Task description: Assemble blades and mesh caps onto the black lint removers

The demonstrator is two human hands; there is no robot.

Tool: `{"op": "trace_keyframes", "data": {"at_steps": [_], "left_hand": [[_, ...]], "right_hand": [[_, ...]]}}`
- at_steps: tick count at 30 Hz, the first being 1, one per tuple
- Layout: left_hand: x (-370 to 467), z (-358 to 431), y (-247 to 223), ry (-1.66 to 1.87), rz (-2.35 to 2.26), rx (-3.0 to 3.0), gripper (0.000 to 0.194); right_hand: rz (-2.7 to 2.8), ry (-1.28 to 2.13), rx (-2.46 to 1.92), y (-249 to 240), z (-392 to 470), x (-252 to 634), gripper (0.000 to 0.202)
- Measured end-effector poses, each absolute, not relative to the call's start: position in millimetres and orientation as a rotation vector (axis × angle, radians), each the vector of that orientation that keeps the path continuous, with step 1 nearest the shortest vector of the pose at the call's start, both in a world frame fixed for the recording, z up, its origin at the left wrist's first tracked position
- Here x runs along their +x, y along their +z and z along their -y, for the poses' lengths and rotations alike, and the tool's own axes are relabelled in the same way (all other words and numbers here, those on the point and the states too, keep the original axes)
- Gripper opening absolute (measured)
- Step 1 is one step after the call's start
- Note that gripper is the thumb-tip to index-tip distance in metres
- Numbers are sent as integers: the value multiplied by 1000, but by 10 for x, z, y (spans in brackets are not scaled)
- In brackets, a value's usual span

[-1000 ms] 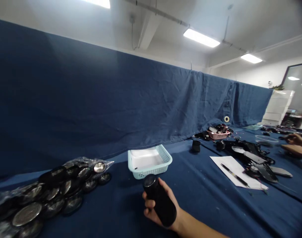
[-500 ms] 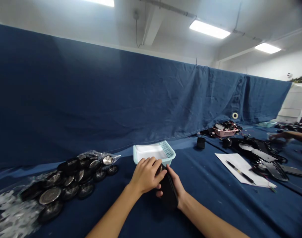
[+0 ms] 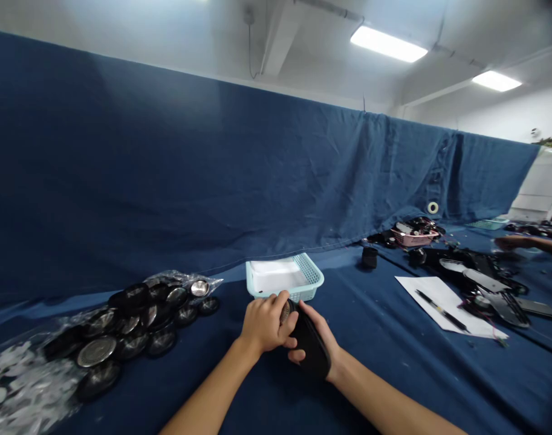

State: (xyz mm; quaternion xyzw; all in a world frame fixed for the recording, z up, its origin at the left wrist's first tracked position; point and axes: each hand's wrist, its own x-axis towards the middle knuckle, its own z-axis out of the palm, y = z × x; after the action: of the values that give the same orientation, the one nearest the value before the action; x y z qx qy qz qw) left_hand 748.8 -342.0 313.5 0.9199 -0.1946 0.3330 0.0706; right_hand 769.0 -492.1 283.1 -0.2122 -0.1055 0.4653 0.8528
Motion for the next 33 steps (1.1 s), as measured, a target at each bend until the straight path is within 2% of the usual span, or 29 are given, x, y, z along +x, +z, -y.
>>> {"op": "trace_keyframes", "data": {"at_steps": [7,14,24,33], "left_hand": [[7507,3375,2900,1040,589,2627,39],[7554,3324,2816,1085,479,2515,38],[7563,3263,2791,1111,403,2507,36],[7573,3227,2855,981,421,2547,34]], "right_hand": [[225,837,-743,2723,4915,7723,49],[248,822,-797,2732,4906,7715,60],[277,902,-762,2701,4926,7711,54],[244,894,-718,2761,4932,7686,48]]}}
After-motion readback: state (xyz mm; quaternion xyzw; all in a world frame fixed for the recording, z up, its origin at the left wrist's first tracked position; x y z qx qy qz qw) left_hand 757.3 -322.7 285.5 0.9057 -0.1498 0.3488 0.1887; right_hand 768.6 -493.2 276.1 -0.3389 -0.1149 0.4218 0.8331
